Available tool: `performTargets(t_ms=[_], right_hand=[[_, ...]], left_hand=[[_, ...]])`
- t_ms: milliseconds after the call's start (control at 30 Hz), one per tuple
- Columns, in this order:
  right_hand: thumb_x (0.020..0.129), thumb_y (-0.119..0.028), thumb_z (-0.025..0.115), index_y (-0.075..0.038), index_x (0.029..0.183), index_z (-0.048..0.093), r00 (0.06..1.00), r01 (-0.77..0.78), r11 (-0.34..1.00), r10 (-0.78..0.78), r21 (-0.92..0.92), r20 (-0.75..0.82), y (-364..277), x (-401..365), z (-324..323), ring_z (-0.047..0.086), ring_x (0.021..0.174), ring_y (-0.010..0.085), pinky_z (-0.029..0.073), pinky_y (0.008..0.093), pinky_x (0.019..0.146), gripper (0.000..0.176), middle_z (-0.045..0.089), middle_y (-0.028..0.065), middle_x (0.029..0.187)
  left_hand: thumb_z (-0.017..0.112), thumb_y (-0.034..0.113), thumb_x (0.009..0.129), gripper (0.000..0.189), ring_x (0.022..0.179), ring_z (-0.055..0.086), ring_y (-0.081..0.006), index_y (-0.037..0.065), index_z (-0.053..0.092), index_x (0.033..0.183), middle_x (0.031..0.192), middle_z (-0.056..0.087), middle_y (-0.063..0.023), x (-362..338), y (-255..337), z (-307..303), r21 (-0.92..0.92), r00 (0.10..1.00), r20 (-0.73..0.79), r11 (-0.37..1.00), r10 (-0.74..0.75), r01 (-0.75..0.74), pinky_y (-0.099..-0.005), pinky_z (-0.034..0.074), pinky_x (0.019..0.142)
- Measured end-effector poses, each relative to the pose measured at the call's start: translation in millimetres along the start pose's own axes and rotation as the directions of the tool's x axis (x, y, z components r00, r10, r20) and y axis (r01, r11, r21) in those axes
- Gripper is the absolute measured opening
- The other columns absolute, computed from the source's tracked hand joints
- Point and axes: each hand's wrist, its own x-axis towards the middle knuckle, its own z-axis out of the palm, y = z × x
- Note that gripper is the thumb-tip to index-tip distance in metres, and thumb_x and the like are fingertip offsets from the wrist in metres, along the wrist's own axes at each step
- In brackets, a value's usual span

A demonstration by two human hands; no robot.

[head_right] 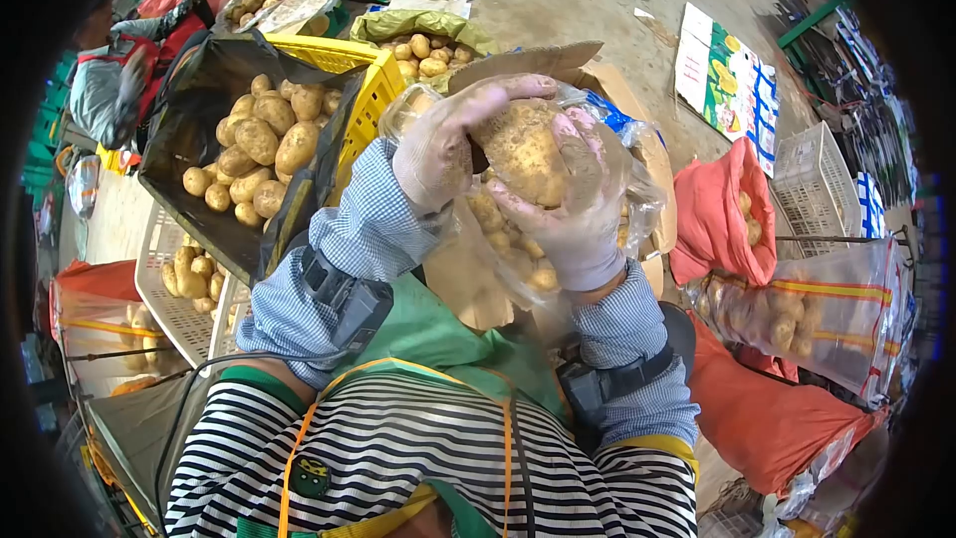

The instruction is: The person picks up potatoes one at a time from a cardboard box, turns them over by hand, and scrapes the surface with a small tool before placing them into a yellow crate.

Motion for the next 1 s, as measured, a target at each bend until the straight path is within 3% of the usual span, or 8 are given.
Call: performTargets(t_ms=[67,200,267,367,467,700,900,1000], right_hand=[[0.063,-0.030,0.089,-0.004,0.133,0.049,1.000,-0.007,1.000,0.007,-0.003,0.005,-1.2,0.9,-1.4,0.049,0.120,0.0377,0.044,0.0471,0.096,0.085,0.046,0.0163,0.132],[0.063,-0.030,0.089,-0.004,0.134,0.049,0.996,-0.076,0.994,0.079,0.080,-0.038,-7.6,7.3,-3.2,0.049,0.119,0.0374,0.043,0.0473,0.097,0.086,0.048,0.0162,0.131],[0.063,-0.031,0.089,-0.005,0.134,0.048,0.998,-0.039,0.999,0.039,0.005,-0.045,-9.0,7.4,-4.4,0.048,0.120,0.0368,0.042,0.0476,0.099,0.086,0.048,0.0162,0.131],[0.064,-0.032,0.088,-0.005,0.135,0.048,0.997,-0.065,0.997,0.066,0.037,-0.044,-7.2,4.0,-2.7,0.048,0.120,0.0364,0.041,0.0481,0.099,0.085,0.049,0.0155,0.131],[0.066,-0.033,0.086,-0.005,0.135,0.048,0.998,-0.029,0.999,0.030,0.020,-0.052,-5.0,4.5,-1.6,0.047,0.121,0.0364,0.040,0.0487,0.100,0.084,0.049,0.0145,0.132],[0.067,-0.032,0.085,-0.006,0.137,0.046,1.000,-0.013,1.000,0.013,-0.015,0.002,1.8,5.2,-4.3,0.047,0.121,0.0360,0.039,0.0482,0.101,0.084,0.049,0.0141,0.133],[0.075,-0.033,0.080,-0.001,0.135,0.045,0.991,-0.124,0.985,0.128,0.123,-0.028,1.7,7.9,-1.4,0.052,0.116,0.0345,0.044,0.0467,0.096,0.077,0.053,0.0148,0.128],[0.084,-0.036,0.073,0.002,0.133,0.045,0.670,-0.669,0.321,0.652,0.670,0.356,6.3,7.9,-4.9,0.059,0.110,0.0309,0.050,0.0404,0.092,0.068,0.058,0.0155,0.122]], left_hand=[[0.055,0.019,0.095,0.037,0.123,0.054,-0.0247,0.002,0.055,0.128,0.134,0.054,-0.0140,-4.9,9.1,0.3,0.561,0.935,0.249,0.749,0.253,-0.352,-0.0322,0.045,0.101],[0.064,0.007,0.084,0.042,0.125,0.053,-0.0300,0.006,0.056,0.126,0.133,0.056,-0.0164,-0.7,15.5,3.7,0.199,0.999,0.012,0.979,-0.045,0.042,-0.0329,0.045,0.101],[0.066,0.007,0.082,0.048,0.122,0.056,-0.0298,0.005,0.055,0.129,0.128,0.059,-0.0152,7.0,17.0,-8.3,0.717,0.901,0.311,0.547,0.303,-0.431,-0.0320,0.045,0.102],[0.062,0.009,0.083,0.046,0.115,0.060,-0.0281,0.004,0.056,0.128,0.126,0.062,-0.0132,1.1,22.3,-3.6,0.842,0.877,0.338,0.308,0.340,-0.444,-0.0309,0.046,0.099],[0.061,0.006,0.078,0.048,0.110,0.062,-0.0283,0.005,0.058,0.125,0.126,0.062,-0.0140,6.7,2.7,-14.3,0.349,0.952,0.171,0.888,0.254,-0.299,-0.0304,0.048,0.096],[0.058,0.000,0.078,0.024,0.100,0.067,-0.0227,0.004,0.067,0.099,0.126,0.063,-0.0156,-10.1,31.0,-1.9,0.517,0.995,-0.040,0.851,-0.089,0.097,-0.0275,0.053,0.081],[0.059,0.007,0.085,0.019,0.101,0.065,-0.0197,0.006,0.068,0.102,0.131,0.060,-0.0130,-4.1,18.7,-19.4,0.744,0.943,0.289,0.582,0.165,-0.330,-0.0264,0.053,0.081],[0.061,0.022,0.093,0.031,0.112,0.060,-0.0168,0.006,0.063,0.120,0.130,0.060,-0.0104,0.4,1.9,-16.8,0.151,0.986,-0.082,0.976,-0.147,0.158,-0.0273,0.050,0.089]])
